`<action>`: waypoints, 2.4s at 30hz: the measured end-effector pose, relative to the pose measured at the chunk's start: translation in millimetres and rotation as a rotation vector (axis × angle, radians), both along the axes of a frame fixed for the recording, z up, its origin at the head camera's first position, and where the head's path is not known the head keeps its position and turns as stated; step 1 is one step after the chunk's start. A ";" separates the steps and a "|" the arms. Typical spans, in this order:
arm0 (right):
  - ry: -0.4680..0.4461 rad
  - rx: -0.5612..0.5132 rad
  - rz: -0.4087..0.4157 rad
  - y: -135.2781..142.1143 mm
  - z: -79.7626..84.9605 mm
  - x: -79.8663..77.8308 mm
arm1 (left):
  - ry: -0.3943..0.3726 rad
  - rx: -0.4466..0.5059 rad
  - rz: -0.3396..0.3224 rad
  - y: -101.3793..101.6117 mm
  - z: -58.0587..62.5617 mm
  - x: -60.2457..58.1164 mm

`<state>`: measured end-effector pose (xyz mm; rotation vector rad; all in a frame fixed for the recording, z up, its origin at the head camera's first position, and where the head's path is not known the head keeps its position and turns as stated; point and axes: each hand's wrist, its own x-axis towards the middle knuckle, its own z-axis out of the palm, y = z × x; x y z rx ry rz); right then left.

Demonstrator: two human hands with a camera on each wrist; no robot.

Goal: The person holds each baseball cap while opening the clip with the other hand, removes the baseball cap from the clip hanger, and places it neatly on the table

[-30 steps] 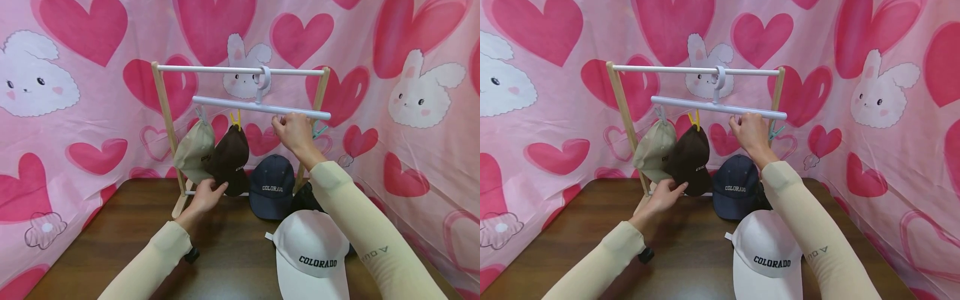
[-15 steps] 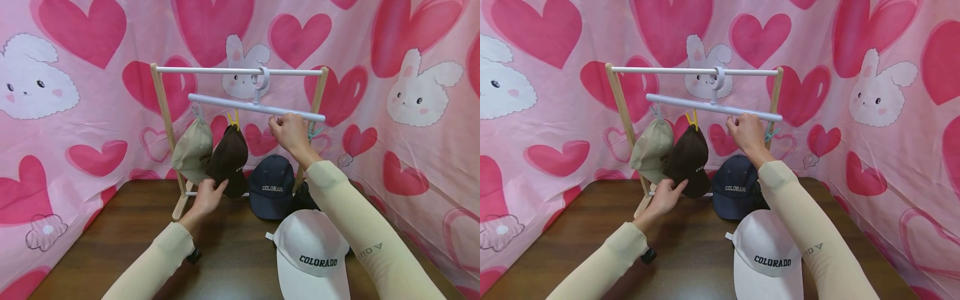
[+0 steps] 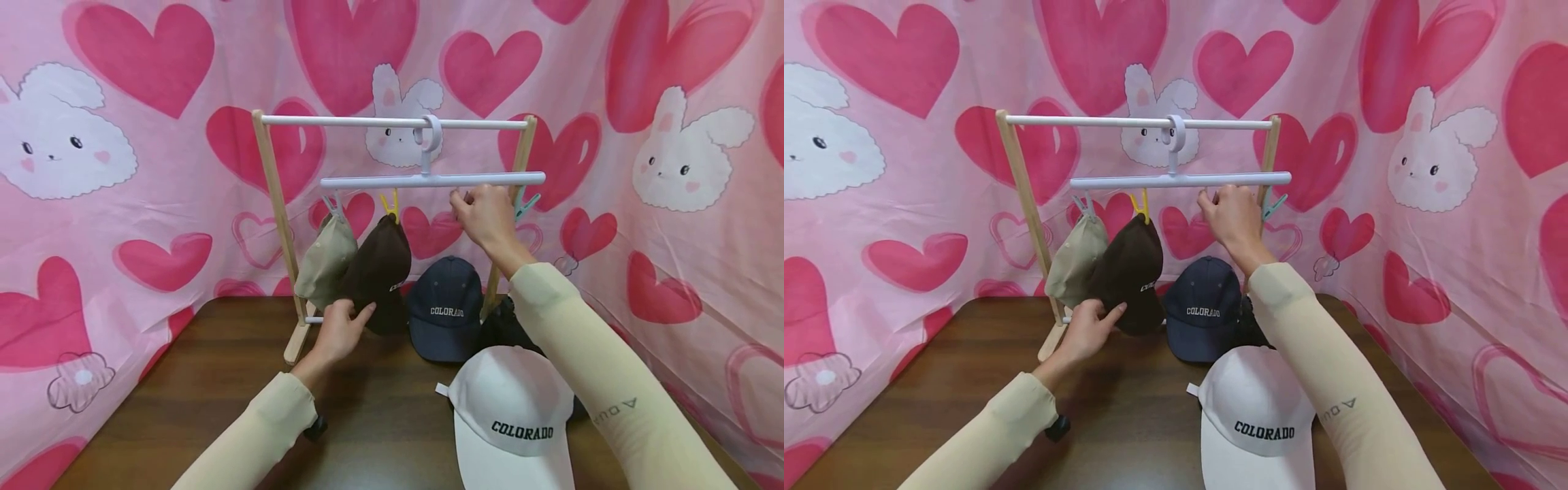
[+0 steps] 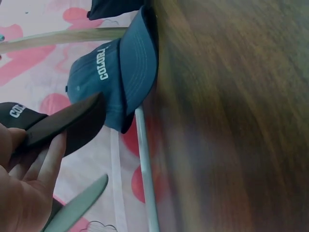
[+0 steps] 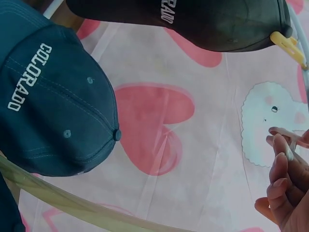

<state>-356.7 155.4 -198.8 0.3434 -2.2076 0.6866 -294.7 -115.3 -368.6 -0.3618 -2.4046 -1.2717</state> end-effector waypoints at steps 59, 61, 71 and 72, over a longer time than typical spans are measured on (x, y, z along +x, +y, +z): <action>-0.094 0.127 0.087 -77.5 1.3 -8.6 | 0.035 0.017 -0.100 11.3 -7.7 11.0; -0.100 0.122 0.082 -79.2 2.1 -9.1 | 0.039 0.015 -0.095 11.1 -6.9 10.8; -0.128 0.175 0.090 -84.1 4.3 -7.6 | 0.013 0.037 -0.112 7.0 -4.7 12.7; -0.135 0.172 0.093 -83.7 4.7 -7.3 | 0.010 0.040 -0.115 6.5 -4.5 12.8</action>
